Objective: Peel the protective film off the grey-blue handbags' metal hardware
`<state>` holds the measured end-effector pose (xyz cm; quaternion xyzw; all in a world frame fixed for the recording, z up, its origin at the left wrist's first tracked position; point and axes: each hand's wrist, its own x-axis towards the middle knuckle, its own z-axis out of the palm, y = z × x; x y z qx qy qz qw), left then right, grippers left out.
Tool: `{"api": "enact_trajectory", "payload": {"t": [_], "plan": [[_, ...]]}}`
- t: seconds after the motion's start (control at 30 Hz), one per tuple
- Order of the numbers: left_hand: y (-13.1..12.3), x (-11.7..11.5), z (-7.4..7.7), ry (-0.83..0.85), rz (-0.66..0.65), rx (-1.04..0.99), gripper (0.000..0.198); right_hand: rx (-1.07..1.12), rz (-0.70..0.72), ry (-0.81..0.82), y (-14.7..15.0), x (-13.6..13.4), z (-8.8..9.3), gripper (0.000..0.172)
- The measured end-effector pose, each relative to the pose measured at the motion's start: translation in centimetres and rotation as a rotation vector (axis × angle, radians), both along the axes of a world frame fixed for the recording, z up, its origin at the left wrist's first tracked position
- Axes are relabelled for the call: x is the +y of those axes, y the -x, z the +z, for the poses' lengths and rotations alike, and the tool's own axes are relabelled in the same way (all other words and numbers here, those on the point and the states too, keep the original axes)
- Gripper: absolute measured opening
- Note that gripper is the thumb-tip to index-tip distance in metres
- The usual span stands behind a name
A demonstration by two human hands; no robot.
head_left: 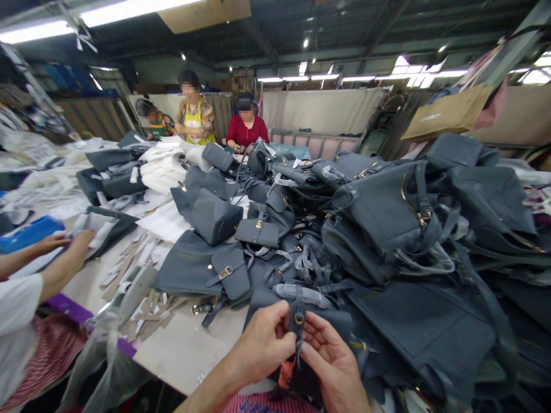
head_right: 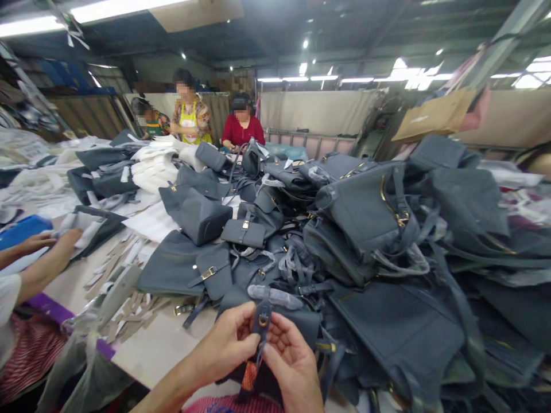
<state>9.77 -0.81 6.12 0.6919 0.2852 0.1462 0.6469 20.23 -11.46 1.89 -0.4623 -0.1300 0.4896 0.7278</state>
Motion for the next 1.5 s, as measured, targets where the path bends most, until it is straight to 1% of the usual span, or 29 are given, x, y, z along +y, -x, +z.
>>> {"api": "enact_trajectory", "payload": {"t": [0.07, 0.13, 0.17, 0.27, 0.3, 0.33, 0.37, 0.4, 0.47, 0.53, 0.57, 0.6, 0.63, 0.67, 0.7, 0.73, 0.87, 0.93, 0.97, 1.0, 1.03, 1.1, 1.17, 1.2, 1.23, 1.3, 1.37, 1.4, 1.5], "plan": [[0.0, -0.1, 0.1, -0.040, -0.001, 0.030, 0.009, -0.011, -0.021, 0.006, 0.1, 0.0, 0.1, 0.044], [-0.1, -0.1, 0.2, 0.002, -0.001, 0.021, 0.009, -0.025, -0.014, 0.008, 0.1, 0.1, 0.3, 0.041], [-0.1, -0.2, 0.2, 0.078, -0.003, 0.007, 0.011, -0.036, -0.007, 0.009, 0.1, 0.2, 0.4, 0.040], [0.1, -0.8, 0.2, 0.421, -0.009, -0.039, 0.023, -0.080, -0.012, 0.010, -0.2, 0.6, 0.5, 0.037], [0.2, -1.1, 0.3, 0.474, 0.014, -0.043, 0.024, -0.095, -0.012, 0.010, -0.3, 0.7, 0.5, 0.038], [0.4, -1.5, 0.3, 0.449, 0.047, -0.039, 0.025, -0.106, -0.008, 0.010, -0.3, 0.8, 0.5, 0.038], [0.6, -1.9, 0.3, 0.345, 0.084, -0.027, 0.026, -0.110, -0.001, 0.011, -0.3, 0.9, 0.6, 0.039], [0.8, -2.2, 0.3, 0.177, 0.126, -0.007, 0.026, -0.110, 0.004, 0.015, -0.3, 1.0, 0.7, 0.039], [1.2, -2.7, 0.0, -0.232, 0.202, 0.016, 0.030, -0.104, 0.016, 0.033, -0.2, 1.0, 1.0, 0.039], [1.5, -2.8, -0.6, -0.583, 0.213, -0.008, 0.032, -0.103, 0.032, 0.048, -0.1, 1.0, 1.4, 0.038], [1.6, -2.7, -1.0, -0.717, 0.201, -0.035, 0.028, -0.104, 0.041, 0.047, -0.1, 1.0, 1.5, 0.037], [1.6, -2.6, -1.3, -0.817, 0.170, -0.062, 0.024, -0.104, 0.052, 0.042, -0.2, 1.0, 1.6, 0.035], [1.6, -2.5, -1.5, -0.875, 0.128, -0.082, 0.021, -0.102, 0.058, 0.035, -0.2, 1.0, 1.7, 0.035], [1.6, -2.4, -1.6, -0.886, 0.096, -0.098, 0.020, -0.096, 0.061, 0.028, -0.3, 1.0, 1.8, 0.035], [1.5, -2.4, -1.7, -0.848, 0.079, -0.114, 0.021, -0.088, 0.066, 0.022, -0.3, 1.0, 1.9, 0.035], [1.5, -2.3, -1.6, -0.769, 0.076, -0.129, 0.021, -0.079, 0.075, 0.020, -0.4, 1.0, 2.0, 0.036], [1.4, -1.5, -0.5, -0.320, 0.100, -0.110, 0.013, 0.002, 0.152, 0.003, -0.4, 0.8, 2.5, 0.034], [1.4, -0.9, 0.1, -0.125, 0.082, -0.093, 0.011, 0.068, 0.181, -0.003, -0.5, 0.6, 2.8, 0.034], [1.5, -0.5, 0.3, -0.065, 0.053, -0.082, 0.010, 0.111, 0.192, -0.004, -0.5, 0.6, 2.9, 0.034], [1.5, -0.2, 0.4, -0.060, 0.017, -0.066, 0.009, 0.161, 0.197, -0.003, -0.7, 0.5, 3.0, 0.035], [1.6, 0.0, 0.5, -0.119, -0.020, -0.044, 0.009, 0.220, 0.199, 0.002, -0.8, 0.5, 3.1, 0.036], [1.8, 0.1, 0.7, -0.402, -0.075, -0.003, 0.012, 0.329, 0.203, 0.025, -0.9, 0.4, 3.2, 0.039], [2.0, 0.0, 1.0, -0.698, -0.087, 0.001, 0.017, 0.346, 0.222, 0.055, -0.7, 0.5, 3.2, 0.043], [2.1, -0.1, 1.1, -0.779, -0.080, -0.006, 0.018, 0.310, 0.224, 0.066, -0.5, 0.5, 3.0, 0.044], [2.1, -0.2, 1.2, -0.814, -0.072, -0.008, 0.018, 0.259, 0.220, 0.070, -0.3, 0.6, 2.7, 0.044], [2.0, -0.2, 1.4, -0.817, -0.061, 0.012, 0.017, 0.158, 0.185, 0.063, 0.3, 0.9, 1.7, 0.044], [1.8, -0.1, 1.4, -0.851, -0.086, 0.045, 0.017, 0.106, 0.149, 0.054, 0.8, 1.2, 0.5, 0.045], [1.7, 0.0, 1.3, -0.909, -0.110, 0.056, 0.017, 0.098, 0.137, 0.051, 0.9, 1.3, -0.1, 0.047], [1.3, 0.3, 0.9, -1.181, -0.143, 0.033, 0.018, 0.093, 0.116, 0.036, 1.0, 1.4, -1.3, 0.050]]}}
